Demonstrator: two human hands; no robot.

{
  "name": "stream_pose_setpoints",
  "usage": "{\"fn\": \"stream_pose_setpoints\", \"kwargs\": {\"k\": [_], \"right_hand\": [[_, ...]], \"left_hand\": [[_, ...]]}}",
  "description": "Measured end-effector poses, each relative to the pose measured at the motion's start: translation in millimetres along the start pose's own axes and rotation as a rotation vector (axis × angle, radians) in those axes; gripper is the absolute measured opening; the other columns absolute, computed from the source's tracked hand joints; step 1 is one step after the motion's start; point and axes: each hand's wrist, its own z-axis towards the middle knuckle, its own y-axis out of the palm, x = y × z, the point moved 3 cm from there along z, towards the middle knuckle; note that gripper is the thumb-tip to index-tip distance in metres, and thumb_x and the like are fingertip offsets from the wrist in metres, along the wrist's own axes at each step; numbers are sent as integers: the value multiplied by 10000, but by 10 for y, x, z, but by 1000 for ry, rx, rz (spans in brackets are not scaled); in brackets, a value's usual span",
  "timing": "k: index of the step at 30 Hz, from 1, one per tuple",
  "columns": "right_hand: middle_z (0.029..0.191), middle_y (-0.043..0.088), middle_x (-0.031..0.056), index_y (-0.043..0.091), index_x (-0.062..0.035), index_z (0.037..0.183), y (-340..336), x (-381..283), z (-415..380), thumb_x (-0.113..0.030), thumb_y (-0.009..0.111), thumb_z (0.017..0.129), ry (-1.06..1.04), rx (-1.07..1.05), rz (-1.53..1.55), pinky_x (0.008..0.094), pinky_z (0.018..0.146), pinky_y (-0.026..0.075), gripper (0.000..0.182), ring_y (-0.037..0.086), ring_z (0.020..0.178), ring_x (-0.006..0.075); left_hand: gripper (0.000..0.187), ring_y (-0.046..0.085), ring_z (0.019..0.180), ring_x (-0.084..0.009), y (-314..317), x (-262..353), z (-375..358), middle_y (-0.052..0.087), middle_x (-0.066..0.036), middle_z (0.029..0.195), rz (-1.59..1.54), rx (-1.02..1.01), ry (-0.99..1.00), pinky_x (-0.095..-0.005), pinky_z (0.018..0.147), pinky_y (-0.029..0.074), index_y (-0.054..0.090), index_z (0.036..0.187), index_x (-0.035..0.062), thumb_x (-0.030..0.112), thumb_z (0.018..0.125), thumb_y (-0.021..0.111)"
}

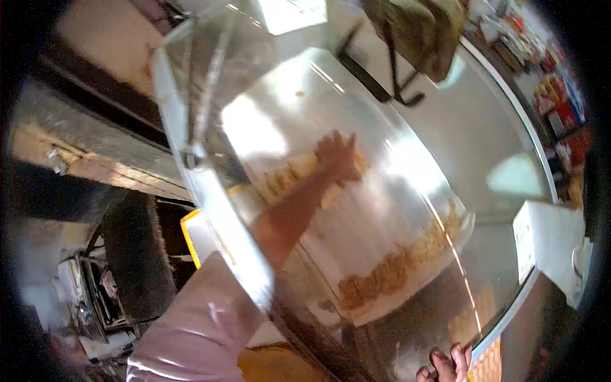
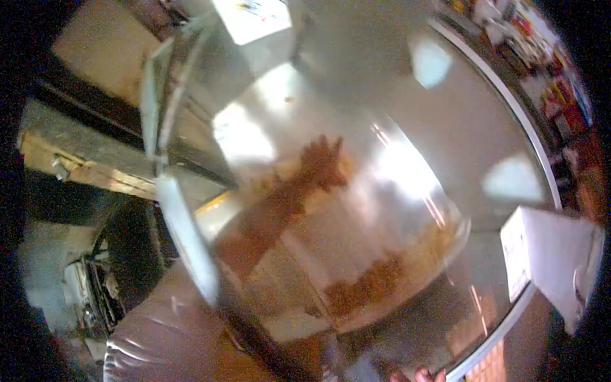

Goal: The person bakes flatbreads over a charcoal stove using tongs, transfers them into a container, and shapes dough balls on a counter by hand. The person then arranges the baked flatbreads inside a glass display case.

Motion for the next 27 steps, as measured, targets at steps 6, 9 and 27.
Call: {"fn": "stream_pose_setpoints", "kwargs": {"k": [6,9,27], "right_hand": [[1207,634,224,570,-37,1213,-138,67,125,-37,598,942,-111,-248,5,595,1070,346,273,487,1255,432],[1199,634,219,565,-37,1246,-183,13,193,-63,639,926,2,-314,9,581,1089,339,329,441,1316,410],[1080,671,239,567,-42,1259,-3,126,-171,-161,648,942,-157,108,20,594,1035,420,348,573,1152,448]], "left_hand": [[1116,261,1396,-436,203,259,658,280,-262,1493,-336,58,-31,-600,1138,192,137,1557,175,499,703,778],[1128,424,1280,-342,237,540,1010,343,-227,1413,-1378,-159,134,-527,998,404,38,1547,156,485,765,782],[442,612,963,-244,574,1112,1531,553,-126,1110,-2011,-306,408,-383,794,571,455,1290,110,205,912,662]]}}
